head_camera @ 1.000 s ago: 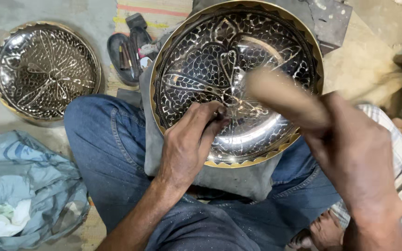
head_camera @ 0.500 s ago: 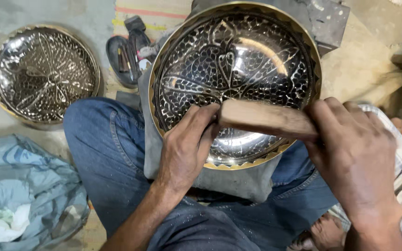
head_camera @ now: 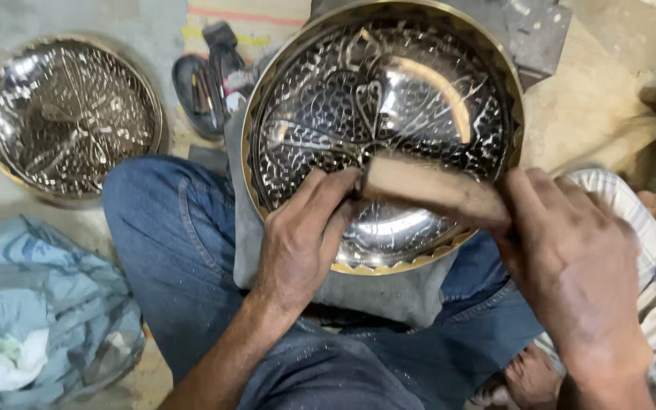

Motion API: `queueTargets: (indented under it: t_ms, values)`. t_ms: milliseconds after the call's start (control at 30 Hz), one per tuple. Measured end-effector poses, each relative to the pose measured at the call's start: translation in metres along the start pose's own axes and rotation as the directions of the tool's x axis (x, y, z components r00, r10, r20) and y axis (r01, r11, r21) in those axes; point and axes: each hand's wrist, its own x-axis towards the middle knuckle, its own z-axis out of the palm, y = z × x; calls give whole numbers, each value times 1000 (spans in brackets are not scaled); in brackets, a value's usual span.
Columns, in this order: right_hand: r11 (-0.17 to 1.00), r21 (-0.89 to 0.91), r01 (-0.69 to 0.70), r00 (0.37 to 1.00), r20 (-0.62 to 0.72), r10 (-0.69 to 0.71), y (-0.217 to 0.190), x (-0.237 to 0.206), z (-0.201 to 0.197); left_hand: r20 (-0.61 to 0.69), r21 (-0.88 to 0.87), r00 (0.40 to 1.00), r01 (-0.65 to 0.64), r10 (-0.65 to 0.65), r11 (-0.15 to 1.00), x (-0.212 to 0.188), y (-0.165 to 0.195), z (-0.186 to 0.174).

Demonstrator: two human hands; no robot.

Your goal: The person sits on the floor and uses a wooden mallet to hammer a metal plate resting on a cushion. They repeatedly strike the surface to create a decorative pattern.

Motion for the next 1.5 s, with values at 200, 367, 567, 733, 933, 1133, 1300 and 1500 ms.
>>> queueTargets:
  t_ms: [200,367,567,733,933,1133,1300,1500]
  values:
    - [998,-51,38,999,-12,-38,0,-5,-2,14,-7,1000,19,-19,1000,0,-3,1]
    - [987,73,-141,988,68,136,-2,-7,1,-197,-160,980,-56,24,986,3,-4,6]
    - [995,21,98,993,-62,-97,-2,1,1,-178,-47,983,25,-33,999,6,1,13]
    - [991,-52,122,991,-45,-124,-5,4,-3,-88,-41,996,-7,3,999,2,-2,9]
    - [991,-60,119,985,-115,-126,0,-2,3,75,15,991,-111,110,994,14,-15,0]
    - [989,49,-139,990,20,138,2,-25,18,162,46,969,-197,187,979,25,-14,-9]
    - [997,42,-59,995,-80,62,-5,-33,18,149,38,969,-206,199,978,24,-9,-12]
    - [867,434,-244,917,-187,351,-12,-36,23,120,83,964,-246,236,966,25,-11,-8]
